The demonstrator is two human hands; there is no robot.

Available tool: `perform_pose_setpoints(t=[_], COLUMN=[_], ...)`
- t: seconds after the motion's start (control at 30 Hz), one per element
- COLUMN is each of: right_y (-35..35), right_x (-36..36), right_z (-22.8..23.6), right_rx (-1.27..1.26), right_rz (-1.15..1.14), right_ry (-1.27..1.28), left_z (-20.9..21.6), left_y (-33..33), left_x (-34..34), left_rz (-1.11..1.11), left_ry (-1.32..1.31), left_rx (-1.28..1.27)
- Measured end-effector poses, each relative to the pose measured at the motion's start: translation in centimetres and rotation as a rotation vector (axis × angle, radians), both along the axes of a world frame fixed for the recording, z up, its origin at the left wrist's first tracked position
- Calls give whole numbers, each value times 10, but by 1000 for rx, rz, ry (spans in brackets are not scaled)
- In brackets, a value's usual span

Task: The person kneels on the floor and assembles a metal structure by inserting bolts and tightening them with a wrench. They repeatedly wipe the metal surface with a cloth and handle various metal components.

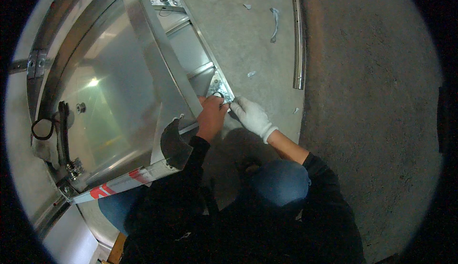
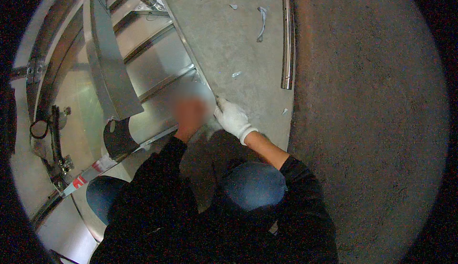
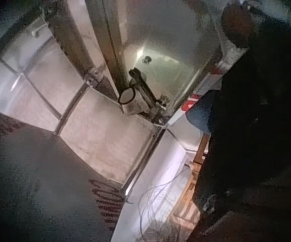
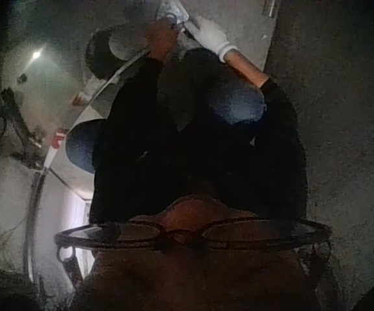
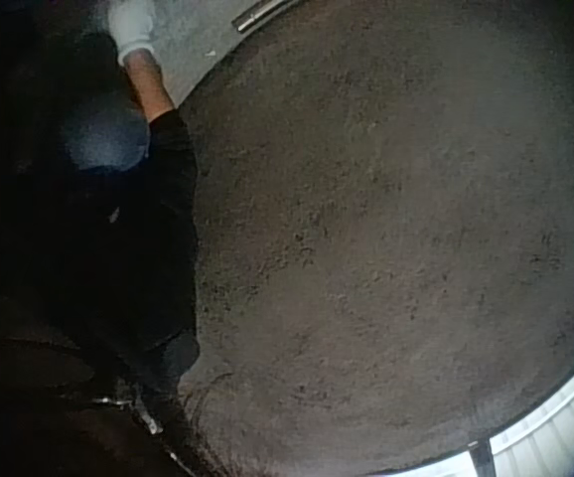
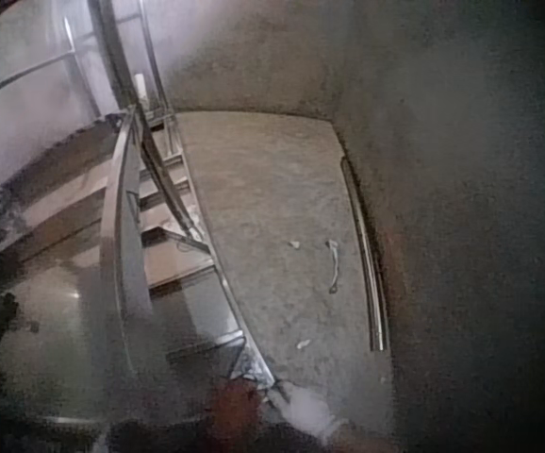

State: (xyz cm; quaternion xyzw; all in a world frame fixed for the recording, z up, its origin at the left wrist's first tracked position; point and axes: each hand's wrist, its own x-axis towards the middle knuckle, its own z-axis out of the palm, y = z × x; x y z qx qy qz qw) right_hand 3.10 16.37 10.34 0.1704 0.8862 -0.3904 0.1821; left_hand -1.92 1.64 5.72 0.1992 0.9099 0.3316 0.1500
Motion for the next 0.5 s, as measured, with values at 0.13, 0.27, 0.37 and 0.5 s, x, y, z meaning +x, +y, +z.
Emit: perform_pose_setpoints(t=[0.13,0.27,0.37,0.5], right_y=[0,6,2,0], right_x=[-8,-3,-5,-4], right_z=[17,-4,-2,-3], right_rx=[-144,52,126,253], right_rz=[-35,140,189,295], right_ry=[-130,-20,-33,2], left_z=[1,6,6,1], left_y=[-1,1,1,-1], left_x=[0,1,-1,1], left_rz=[28,56,51,77], left_ry=[-15,-30,-25,-2], left_rx=[11,-19,-77,-36])
